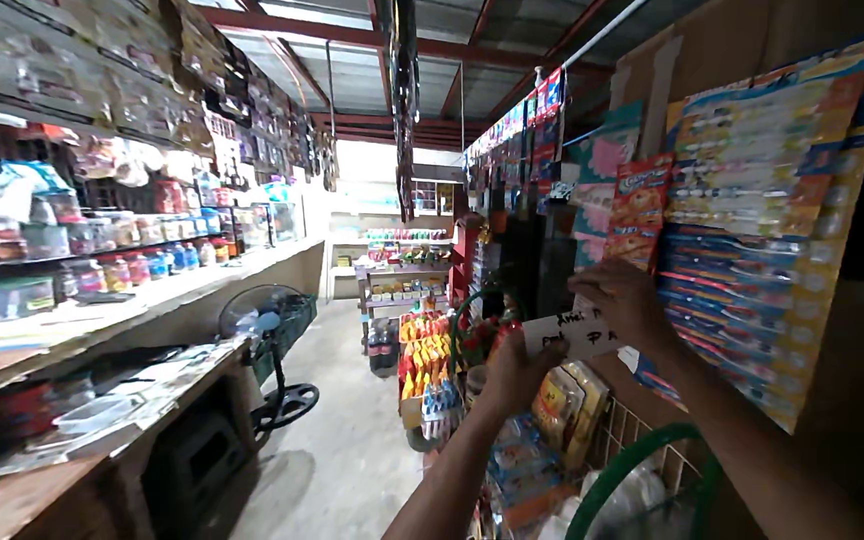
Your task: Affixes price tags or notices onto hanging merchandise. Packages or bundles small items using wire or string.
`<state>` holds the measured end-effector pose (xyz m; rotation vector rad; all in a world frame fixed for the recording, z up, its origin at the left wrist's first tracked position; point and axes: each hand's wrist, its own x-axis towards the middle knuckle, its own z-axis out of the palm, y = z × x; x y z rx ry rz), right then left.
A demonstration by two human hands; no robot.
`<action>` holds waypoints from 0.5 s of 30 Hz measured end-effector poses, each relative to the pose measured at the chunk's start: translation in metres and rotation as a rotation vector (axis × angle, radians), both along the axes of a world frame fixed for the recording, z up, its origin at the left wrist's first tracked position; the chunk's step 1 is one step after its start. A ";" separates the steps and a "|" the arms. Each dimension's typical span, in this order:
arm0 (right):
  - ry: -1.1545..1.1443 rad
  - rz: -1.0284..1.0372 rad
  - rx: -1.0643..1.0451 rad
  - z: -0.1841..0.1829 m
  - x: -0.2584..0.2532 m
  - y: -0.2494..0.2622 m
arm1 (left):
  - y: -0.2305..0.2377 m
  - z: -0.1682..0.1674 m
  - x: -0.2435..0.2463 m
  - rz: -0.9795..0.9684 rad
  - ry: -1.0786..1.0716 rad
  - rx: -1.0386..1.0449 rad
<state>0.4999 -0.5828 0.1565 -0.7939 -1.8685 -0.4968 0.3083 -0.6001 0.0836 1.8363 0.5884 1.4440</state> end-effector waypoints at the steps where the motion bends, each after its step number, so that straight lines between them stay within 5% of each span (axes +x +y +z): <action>1: 0.057 0.008 -0.019 0.007 0.002 0.000 | 0.002 -0.003 -0.002 -0.017 -0.036 -0.009; 7: 0.135 0.021 -0.205 0.030 0.024 -0.007 | 0.023 -0.034 -0.033 -0.147 -0.088 -0.030; 13: -0.218 0.195 -0.945 0.004 -0.012 -0.005 | 0.029 -0.055 -0.057 -0.158 -0.106 -0.049; 15: -0.205 0.187 -1.044 -0.001 -0.025 -0.001 | 0.028 -0.061 -0.062 -0.129 -0.215 -0.111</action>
